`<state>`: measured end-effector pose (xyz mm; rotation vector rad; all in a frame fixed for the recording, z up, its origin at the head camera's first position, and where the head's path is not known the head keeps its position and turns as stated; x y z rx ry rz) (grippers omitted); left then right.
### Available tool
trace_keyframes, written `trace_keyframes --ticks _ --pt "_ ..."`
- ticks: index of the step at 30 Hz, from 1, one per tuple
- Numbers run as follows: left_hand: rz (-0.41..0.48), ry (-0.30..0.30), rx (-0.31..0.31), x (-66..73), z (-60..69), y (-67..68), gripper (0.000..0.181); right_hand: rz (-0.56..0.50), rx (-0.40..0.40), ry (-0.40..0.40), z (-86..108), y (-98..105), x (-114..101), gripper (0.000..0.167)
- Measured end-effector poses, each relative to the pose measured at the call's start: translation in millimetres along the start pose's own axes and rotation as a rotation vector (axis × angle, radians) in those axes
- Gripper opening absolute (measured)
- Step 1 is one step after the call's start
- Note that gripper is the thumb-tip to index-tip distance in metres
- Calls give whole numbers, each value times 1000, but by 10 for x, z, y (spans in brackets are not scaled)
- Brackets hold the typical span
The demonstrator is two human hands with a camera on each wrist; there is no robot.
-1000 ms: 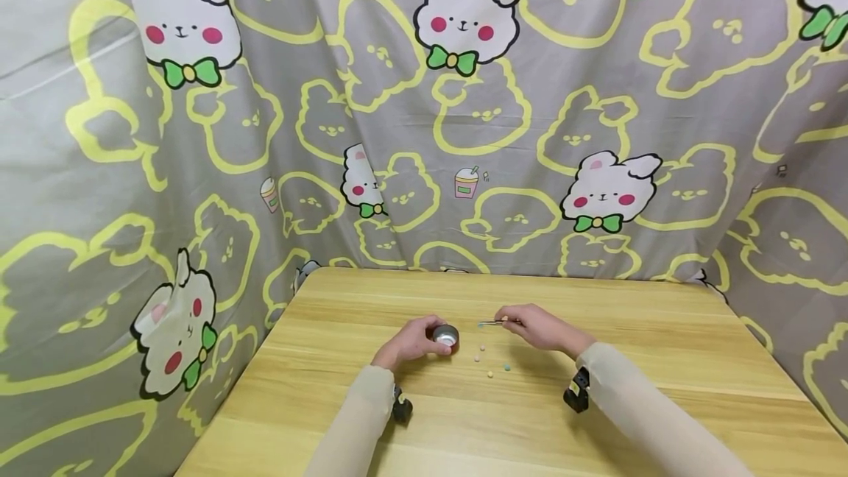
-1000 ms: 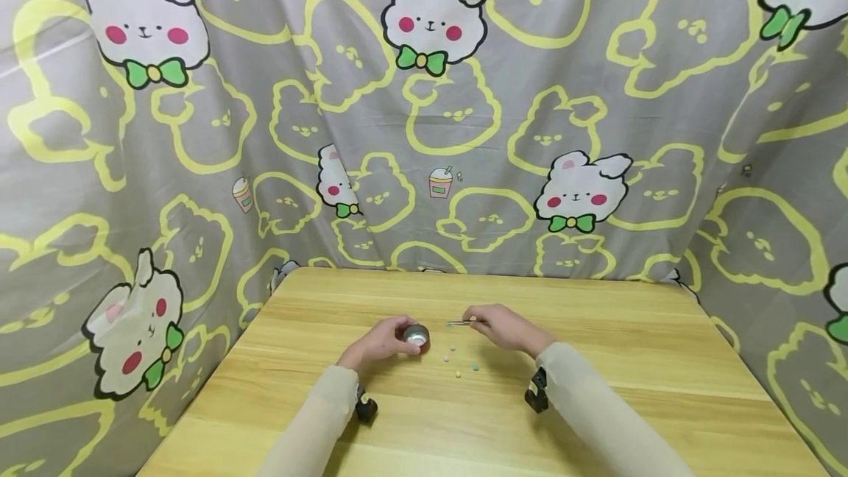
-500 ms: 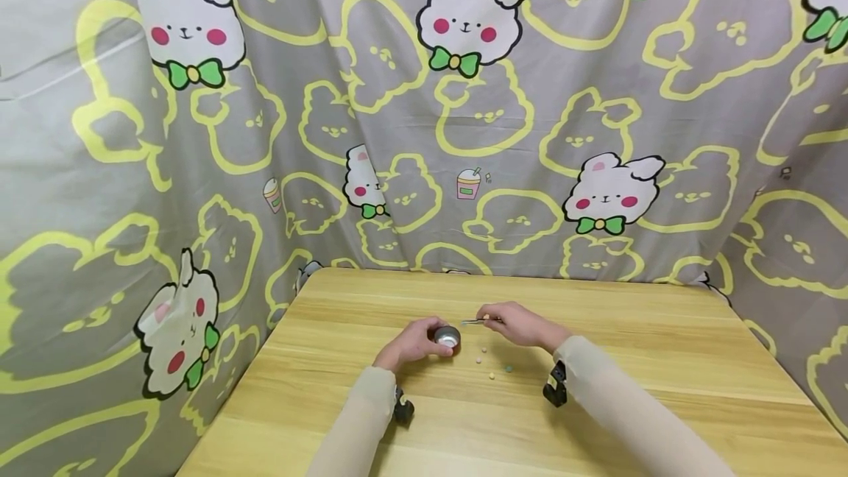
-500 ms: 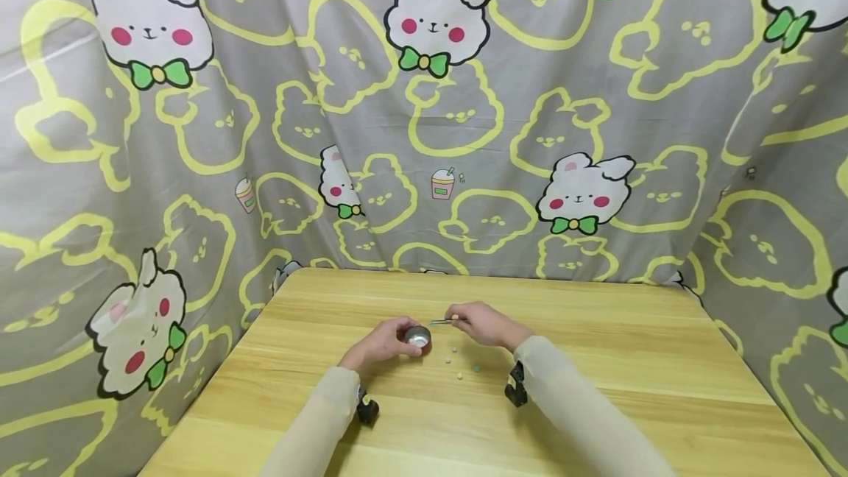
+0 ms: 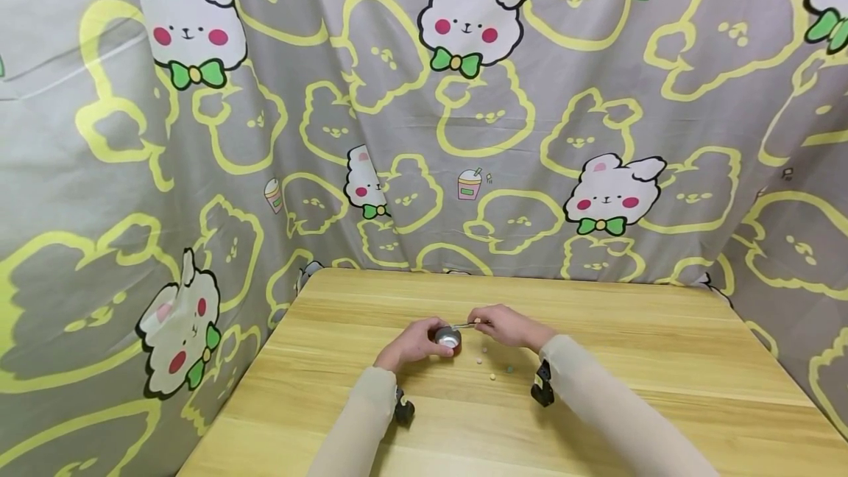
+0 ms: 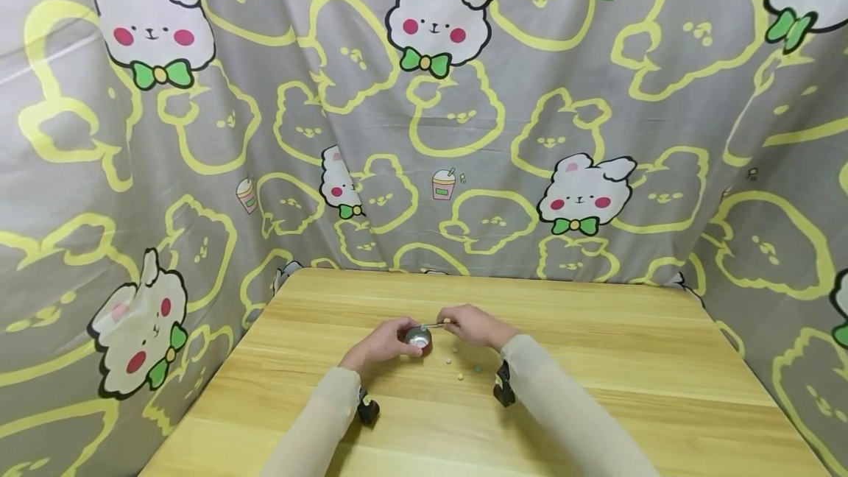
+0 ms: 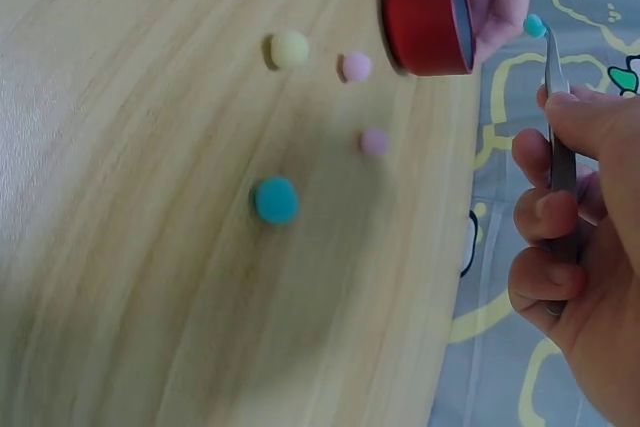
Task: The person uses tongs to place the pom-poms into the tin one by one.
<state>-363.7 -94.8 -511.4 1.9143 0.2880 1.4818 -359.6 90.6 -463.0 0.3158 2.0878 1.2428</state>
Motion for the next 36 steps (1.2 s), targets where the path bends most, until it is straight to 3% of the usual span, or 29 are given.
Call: trace_keyframes --ticks 7,18,29,36 --pt "-5 -5 2 7 1 0 42 27 -3 27 -10 -110 35 13" --pt "-12 1 1 -3 9 -4 43 16 -32 -43 -5 -151 53 13" --pt "-3 -6 2 24 -1 6 43 -18 -48 -63 3 -91 -8 14" --pt "-13 -1 -1 11 1 0 43 -20 -28 -59 125 -1 3 16"
Point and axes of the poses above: each hand's wrist, its own z-axis away from the middle knuckle, its own y-axis out of the back of the hand, x = y × z, the point moved 5 cm from there along -z, towards the middle knuckle, and after that the axes turned 8 degrees about x, right-handed, at the moved point
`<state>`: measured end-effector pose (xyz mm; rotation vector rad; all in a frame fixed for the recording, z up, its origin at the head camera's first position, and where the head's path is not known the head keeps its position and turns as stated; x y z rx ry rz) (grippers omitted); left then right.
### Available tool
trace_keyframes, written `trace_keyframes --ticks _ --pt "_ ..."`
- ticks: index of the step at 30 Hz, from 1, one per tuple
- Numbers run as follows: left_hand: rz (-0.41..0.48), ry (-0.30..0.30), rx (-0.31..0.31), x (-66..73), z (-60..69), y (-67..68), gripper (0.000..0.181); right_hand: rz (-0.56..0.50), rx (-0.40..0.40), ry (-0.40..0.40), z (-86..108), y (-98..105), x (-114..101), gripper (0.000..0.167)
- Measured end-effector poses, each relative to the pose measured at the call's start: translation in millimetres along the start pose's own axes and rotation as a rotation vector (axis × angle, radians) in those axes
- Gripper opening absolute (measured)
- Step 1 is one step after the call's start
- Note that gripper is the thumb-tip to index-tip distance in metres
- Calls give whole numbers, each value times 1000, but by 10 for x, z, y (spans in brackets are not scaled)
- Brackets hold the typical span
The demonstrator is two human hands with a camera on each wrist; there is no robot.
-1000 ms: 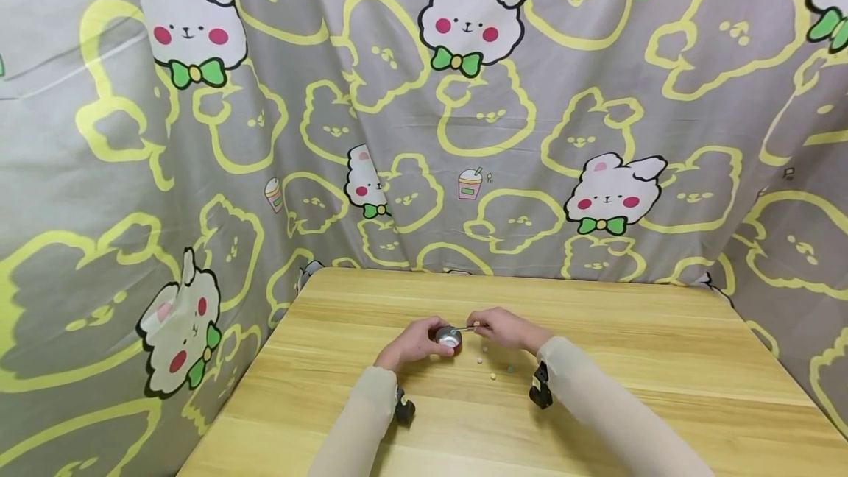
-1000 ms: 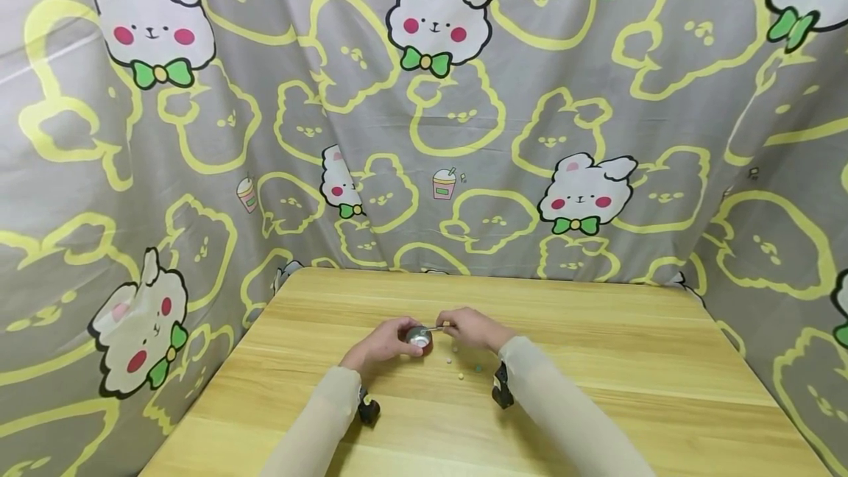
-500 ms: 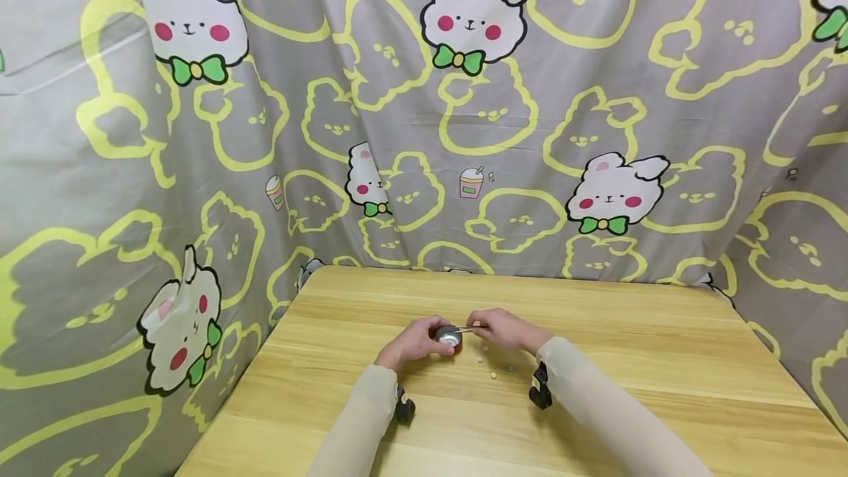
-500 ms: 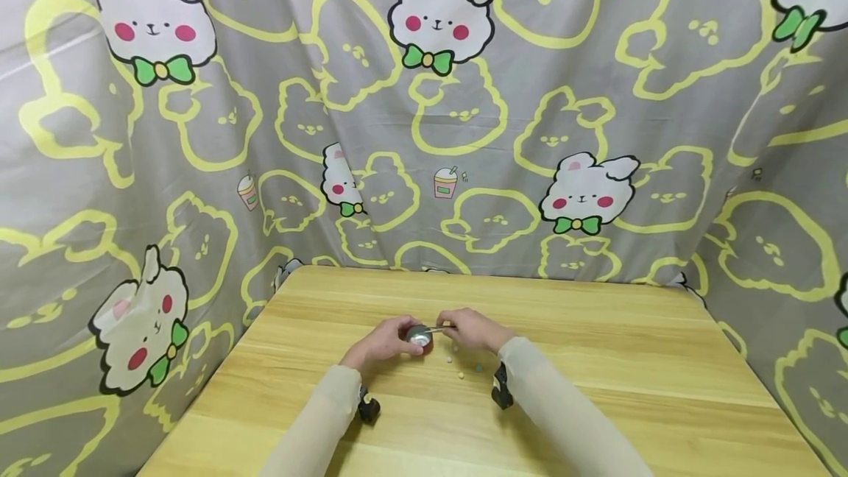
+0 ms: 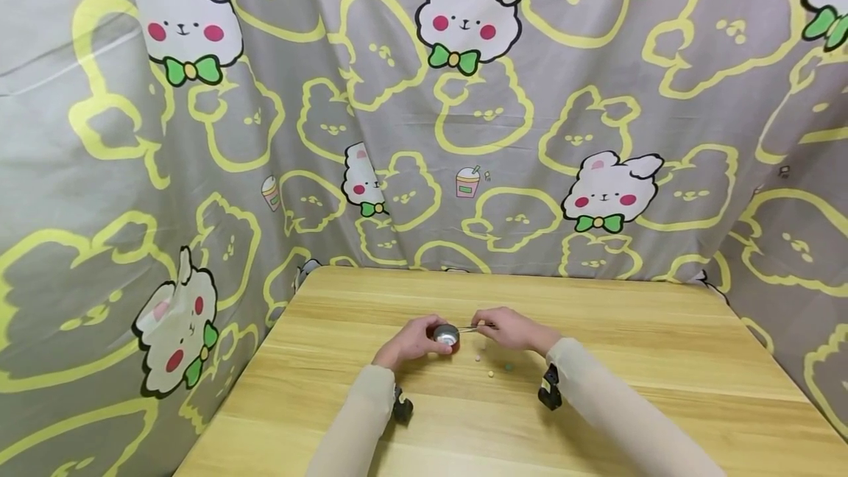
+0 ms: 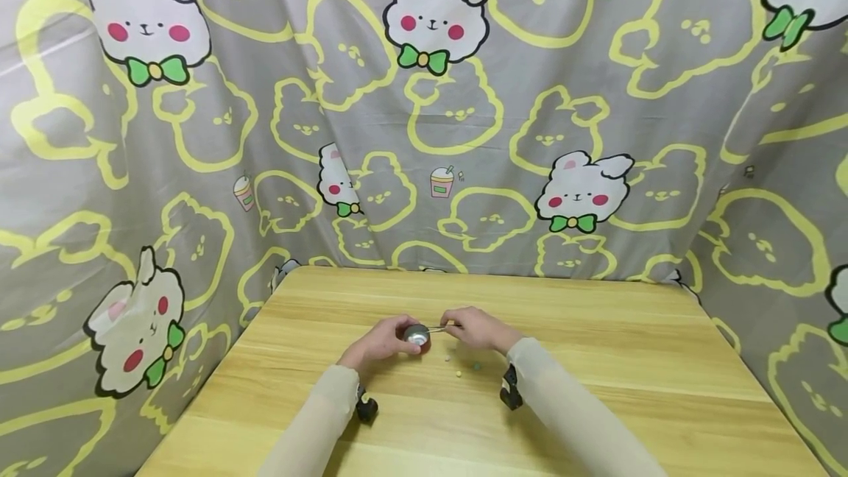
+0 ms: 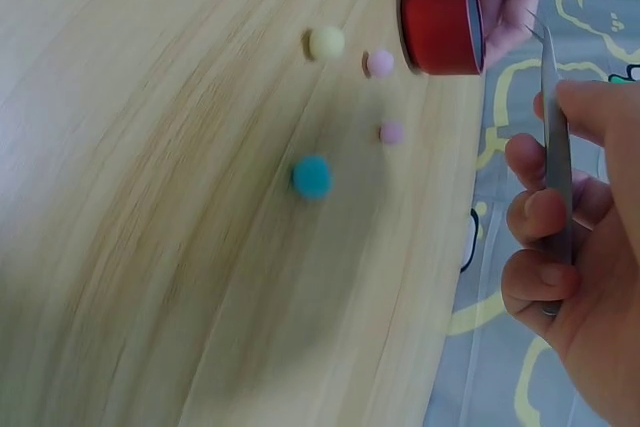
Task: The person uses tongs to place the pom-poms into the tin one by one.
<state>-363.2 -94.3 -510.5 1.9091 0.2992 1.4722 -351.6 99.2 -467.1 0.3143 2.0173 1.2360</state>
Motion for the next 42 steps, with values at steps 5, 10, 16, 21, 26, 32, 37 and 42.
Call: trace_keyframes --ticks 5,10,16,21,26,32,37,42 --pt "0 6 1 -26 -6 -5 45 29 18 15 134 90 30 17" --pt "9 4 -5 -37 -5 -5 46 48 16 -4 297 175 78 18" --pt "14 -5 -11 -32 -8 5 44 59 38 -9 471 288 148 18" --pt "11 -11 -13 -16 -6 12 45 66 43 -6 589 334 215 18" --pt "12 -22 -12 -14 0 5 43 87 60 -14 693 362 274 17" --pt "27 -12 -16 -42 -5 -8 42 77 50 -62 814 382 319 18" --pt "25 -9 -13 -48 -9 -10 42 77 26 -81 888 386 330 16" --pt "16 -11 -10 -48 -6 -6 42 52 31 -91 950 379 335 13"
Point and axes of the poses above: each hand's wrist, its own z-axis away from the middle knuckle, its own y-axis out of the back of the hand, x = y × z, the point moved 5 cm from there along -z, towards the middle knuckle, and after that the axes turned 8 degrees about x, right-handed, at the moved point
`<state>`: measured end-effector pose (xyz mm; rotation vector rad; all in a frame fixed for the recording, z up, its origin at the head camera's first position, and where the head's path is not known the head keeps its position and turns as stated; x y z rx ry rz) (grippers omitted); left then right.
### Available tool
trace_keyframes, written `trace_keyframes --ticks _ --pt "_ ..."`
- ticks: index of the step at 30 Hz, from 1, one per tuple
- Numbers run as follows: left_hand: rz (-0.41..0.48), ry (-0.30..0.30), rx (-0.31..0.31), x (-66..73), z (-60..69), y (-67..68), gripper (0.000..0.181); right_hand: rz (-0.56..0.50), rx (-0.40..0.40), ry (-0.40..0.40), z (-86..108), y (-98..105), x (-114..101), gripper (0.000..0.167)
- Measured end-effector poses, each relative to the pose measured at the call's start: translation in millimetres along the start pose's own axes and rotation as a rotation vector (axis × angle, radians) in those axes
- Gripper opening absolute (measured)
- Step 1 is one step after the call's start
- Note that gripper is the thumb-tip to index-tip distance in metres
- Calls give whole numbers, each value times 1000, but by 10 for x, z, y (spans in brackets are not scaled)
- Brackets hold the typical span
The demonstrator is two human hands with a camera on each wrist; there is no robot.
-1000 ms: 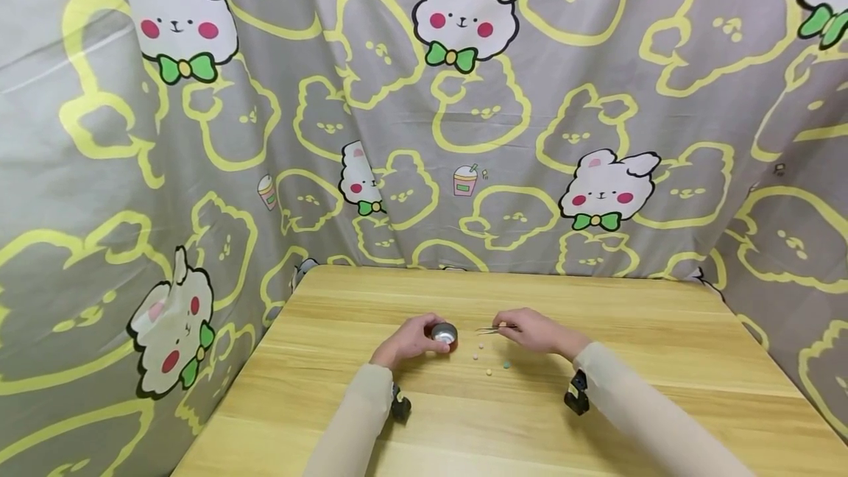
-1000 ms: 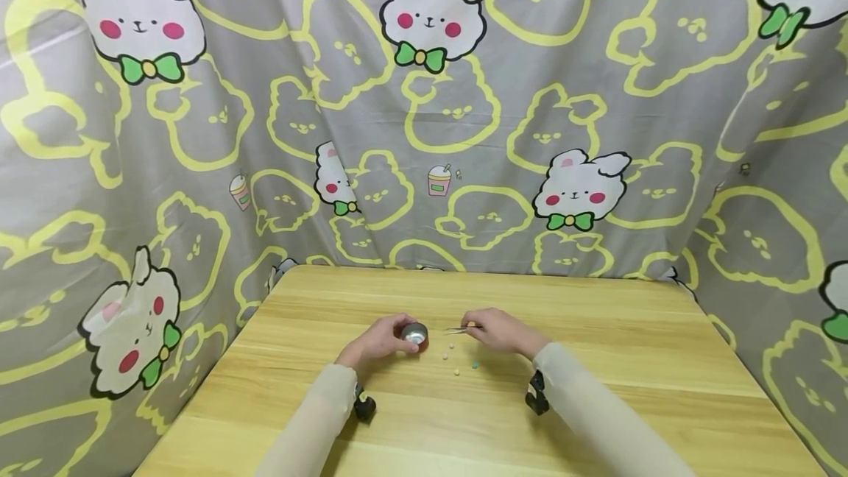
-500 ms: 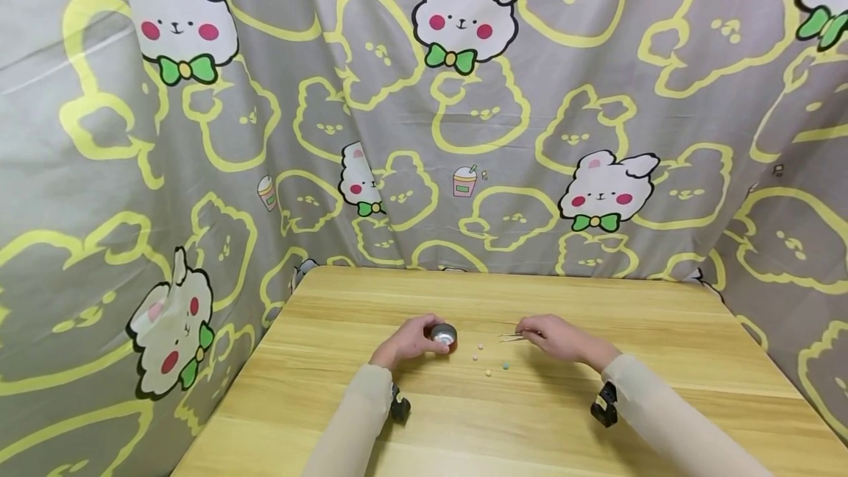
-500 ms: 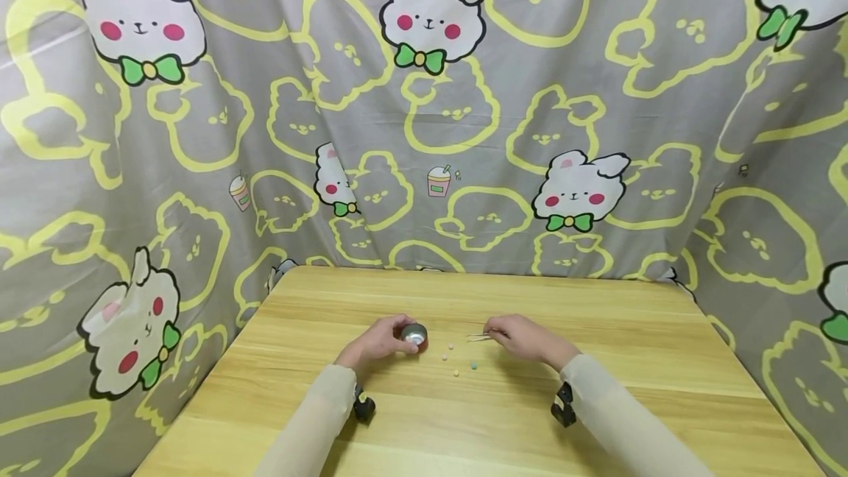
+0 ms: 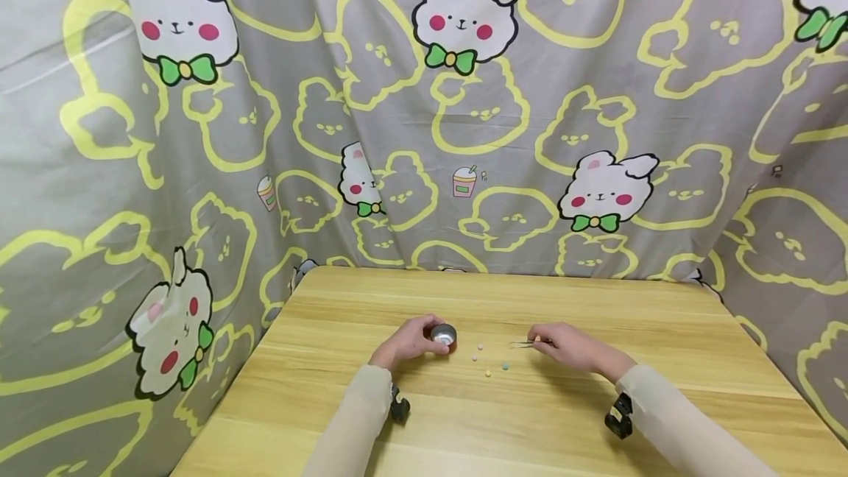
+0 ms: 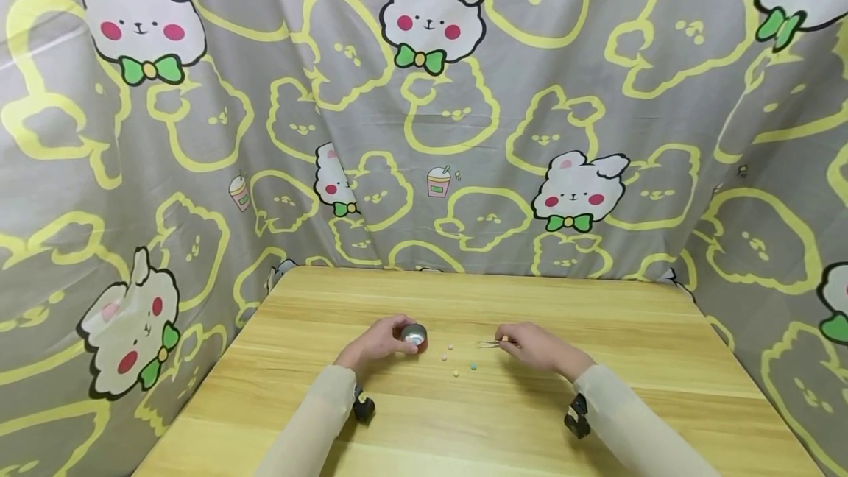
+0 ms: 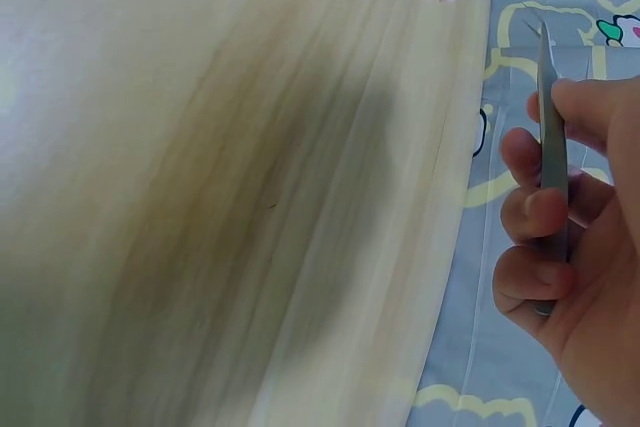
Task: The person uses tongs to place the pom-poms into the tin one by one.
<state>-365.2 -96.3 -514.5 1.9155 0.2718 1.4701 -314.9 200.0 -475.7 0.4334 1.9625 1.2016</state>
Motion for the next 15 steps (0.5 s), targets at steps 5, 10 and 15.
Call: trace_keyframes --ticks 5,10,15 --pt "-4 2 -2 -3 0 -3 42 -3 15 10 63 3 -3 9" --pt "-4 3 -5 -13 10 -12 42 -6 17 13 119 -2 6 8" --pt "9 5 -7 5 13 -3 42 1 23 19 151 -8 1 7"
Point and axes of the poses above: each hand's wrist, its own z-axis away from the middle knuckle, its own y-axis out of the back of the hand, x = y × z, the point moved 5 cm from there along -z, towards the middle knuckle, and after that the axes turned 8 degrees about x, right-handed, at the moved point
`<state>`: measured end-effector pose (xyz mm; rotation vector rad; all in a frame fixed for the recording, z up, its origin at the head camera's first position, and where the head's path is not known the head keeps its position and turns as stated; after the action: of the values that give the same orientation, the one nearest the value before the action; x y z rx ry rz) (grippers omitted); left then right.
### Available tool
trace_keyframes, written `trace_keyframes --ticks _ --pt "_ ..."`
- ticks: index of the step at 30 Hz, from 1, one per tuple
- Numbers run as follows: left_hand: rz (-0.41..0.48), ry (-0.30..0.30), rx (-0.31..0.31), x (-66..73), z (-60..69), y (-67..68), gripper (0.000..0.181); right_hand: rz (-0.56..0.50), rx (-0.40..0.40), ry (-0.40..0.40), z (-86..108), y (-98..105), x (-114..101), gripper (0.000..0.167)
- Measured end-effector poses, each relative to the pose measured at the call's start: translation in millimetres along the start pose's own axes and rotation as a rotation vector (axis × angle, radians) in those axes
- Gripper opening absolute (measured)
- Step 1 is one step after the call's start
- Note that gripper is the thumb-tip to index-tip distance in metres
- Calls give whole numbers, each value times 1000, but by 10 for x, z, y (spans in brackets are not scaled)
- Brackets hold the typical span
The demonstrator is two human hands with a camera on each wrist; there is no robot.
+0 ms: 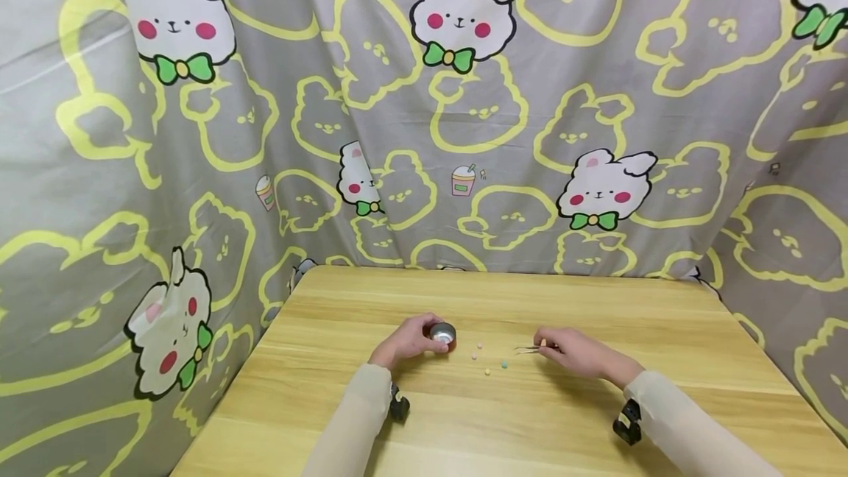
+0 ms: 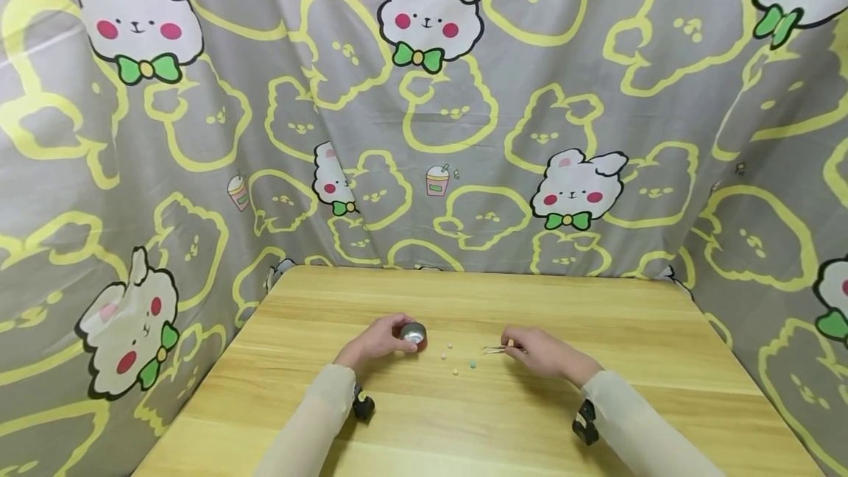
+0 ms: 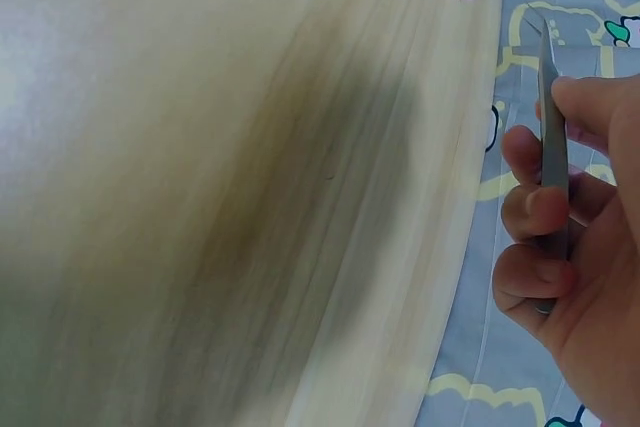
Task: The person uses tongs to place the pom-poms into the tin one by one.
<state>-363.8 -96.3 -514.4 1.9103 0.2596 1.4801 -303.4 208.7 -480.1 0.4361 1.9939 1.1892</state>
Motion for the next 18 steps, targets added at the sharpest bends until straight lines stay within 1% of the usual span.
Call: trace_keyframes --ticks 6,13,18 --pt "-5 9 0 -5 -8 0 42 11 4 38 18 -43 -30 6" --pt "-8 17 0 -3 -1 -5 42 22 -5 32 29 -98 -60 7" --pt "-14 13 3 11 -5 7 42 6 -24 17 1 -125 -85 8"
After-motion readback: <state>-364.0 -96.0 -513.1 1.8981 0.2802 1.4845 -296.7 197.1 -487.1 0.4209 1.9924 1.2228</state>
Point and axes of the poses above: each hand's wrist, its own z-axis away from the middle knuckle, its own y-axis out of the back of the hand, x = y × z, the point moved 5 cm from there along -z, towards the middle knuckle, and after that the axes turned 8 degrees about x, right-handed, at the moved point
